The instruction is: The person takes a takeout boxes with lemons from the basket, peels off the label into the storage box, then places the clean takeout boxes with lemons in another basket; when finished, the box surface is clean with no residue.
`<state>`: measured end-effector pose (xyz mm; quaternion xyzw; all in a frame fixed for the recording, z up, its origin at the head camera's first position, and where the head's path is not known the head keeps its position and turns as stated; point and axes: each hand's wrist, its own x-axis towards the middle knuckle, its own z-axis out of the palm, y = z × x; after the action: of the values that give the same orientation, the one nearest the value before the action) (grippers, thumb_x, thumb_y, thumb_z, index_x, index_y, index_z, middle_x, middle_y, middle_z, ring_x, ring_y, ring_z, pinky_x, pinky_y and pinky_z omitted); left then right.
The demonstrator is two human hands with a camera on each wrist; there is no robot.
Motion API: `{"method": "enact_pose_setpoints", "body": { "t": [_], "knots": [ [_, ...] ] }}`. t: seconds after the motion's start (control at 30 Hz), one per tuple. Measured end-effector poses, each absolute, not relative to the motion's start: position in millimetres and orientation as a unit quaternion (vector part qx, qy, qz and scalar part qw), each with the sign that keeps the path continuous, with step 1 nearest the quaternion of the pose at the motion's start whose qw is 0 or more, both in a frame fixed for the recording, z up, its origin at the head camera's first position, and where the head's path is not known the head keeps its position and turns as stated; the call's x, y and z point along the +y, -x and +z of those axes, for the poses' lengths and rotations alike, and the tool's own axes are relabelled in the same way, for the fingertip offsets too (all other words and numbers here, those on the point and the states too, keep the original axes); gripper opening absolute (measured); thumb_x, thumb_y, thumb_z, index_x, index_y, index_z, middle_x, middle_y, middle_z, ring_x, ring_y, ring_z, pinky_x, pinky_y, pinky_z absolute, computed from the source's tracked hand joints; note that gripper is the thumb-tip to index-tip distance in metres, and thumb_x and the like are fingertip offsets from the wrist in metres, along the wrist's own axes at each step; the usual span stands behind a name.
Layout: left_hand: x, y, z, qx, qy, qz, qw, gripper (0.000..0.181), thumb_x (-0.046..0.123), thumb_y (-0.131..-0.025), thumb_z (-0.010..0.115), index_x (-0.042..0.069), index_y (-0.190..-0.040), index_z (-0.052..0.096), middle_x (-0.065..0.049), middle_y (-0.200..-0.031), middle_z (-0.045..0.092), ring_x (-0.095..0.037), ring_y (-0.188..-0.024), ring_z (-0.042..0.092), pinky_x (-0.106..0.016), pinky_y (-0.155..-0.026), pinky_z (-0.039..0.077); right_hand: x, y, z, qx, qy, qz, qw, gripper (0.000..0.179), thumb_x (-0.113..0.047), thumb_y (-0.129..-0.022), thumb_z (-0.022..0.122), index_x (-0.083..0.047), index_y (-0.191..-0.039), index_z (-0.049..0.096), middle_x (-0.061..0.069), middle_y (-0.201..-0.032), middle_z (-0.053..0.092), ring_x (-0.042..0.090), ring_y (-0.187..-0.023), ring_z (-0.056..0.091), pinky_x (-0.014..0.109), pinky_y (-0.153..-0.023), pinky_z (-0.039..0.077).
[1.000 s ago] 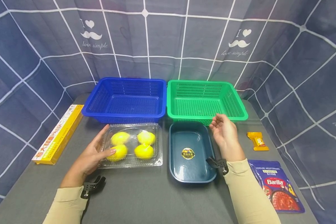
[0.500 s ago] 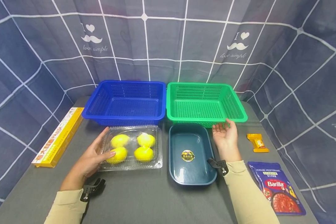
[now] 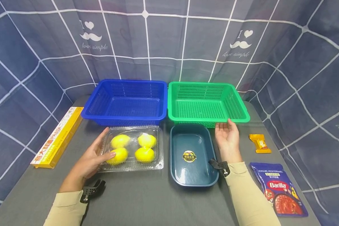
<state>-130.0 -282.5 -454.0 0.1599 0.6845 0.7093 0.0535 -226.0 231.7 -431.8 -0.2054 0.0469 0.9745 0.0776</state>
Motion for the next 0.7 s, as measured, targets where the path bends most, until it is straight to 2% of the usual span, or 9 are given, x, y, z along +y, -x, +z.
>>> {"method": "enact_pose_setpoints", "body": {
  "t": [0.17, 0.47, 0.6, 0.7],
  "knots": [
    [-282.5, 130.2, -453.1, 0.686, -0.16, 0.708, 0.054, 0.098, -0.015, -0.094, 0.064, 0.007, -0.169, 0.005, -0.015, -0.175, -0.008, -0.043, -0.156, -0.004, -0.023, -0.11, 0.038, 231.3, 225.6, -432.5, 0.044, 0.196, 0.976, 0.08, 0.017, 0.005, -0.102, 0.061, -0.003, -0.115, 0.054, 0.011, -0.107, 0.057, 0.026, -0.097, 0.059, 0.03, -0.112, 0.039],
    [-280.8, 128.6, -452.1, 0.688, -0.153, 0.707, 0.054, 0.096, -0.013, -0.096, 0.063, 0.009, -0.17, 0.006, -0.016, -0.175, -0.007, -0.045, -0.156, -0.003, -0.02, -0.112, 0.034, 232.5, 225.7, -435.8, 0.031, 0.18, 0.98, 0.081, 0.008, 0.003, -0.104, 0.059, -0.001, -0.109, 0.054, 0.012, -0.102, 0.056, 0.026, -0.094, 0.059, 0.029, -0.114, 0.037],
    [-278.6, 127.8, -452.0, 0.682, -0.143, 0.717, 0.034, 0.094, -0.016, -0.094, 0.064, 0.008, -0.17, 0.013, -0.023, -0.173, 0.001, -0.04, -0.157, 0.007, -0.02, -0.11, 0.037, 233.4, 225.2, -436.5, 0.031, 0.178, 0.98, 0.079, 0.012, 0.006, -0.102, 0.063, 0.0, -0.108, 0.055, 0.012, -0.103, 0.057, 0.026, -0.094, 0.059, 0.029, -0.113, 0.038],
    [-276.9, 125.6, -451.9, 0.669, -0.125, 0.733, 0.013, 0.089, -0.018, -0.095, 0.063, 0.008, -0.169, 0.021, -0.028, -0.17, 0.014, -0.03, -0.154, 0.023, -0.021, -0.104, 0.046, 233.5, 223.9, -437.6, 0.035, 0.176, 0.981, 0.075, 0.013, 0.006, -0.1, 0.064, 0.0, -0.106, 0.055, 0.012, -0.101, 0.057, 0.026, -0.093, 0.059, 0.029, -0.112, 0.039]
  ]
}}
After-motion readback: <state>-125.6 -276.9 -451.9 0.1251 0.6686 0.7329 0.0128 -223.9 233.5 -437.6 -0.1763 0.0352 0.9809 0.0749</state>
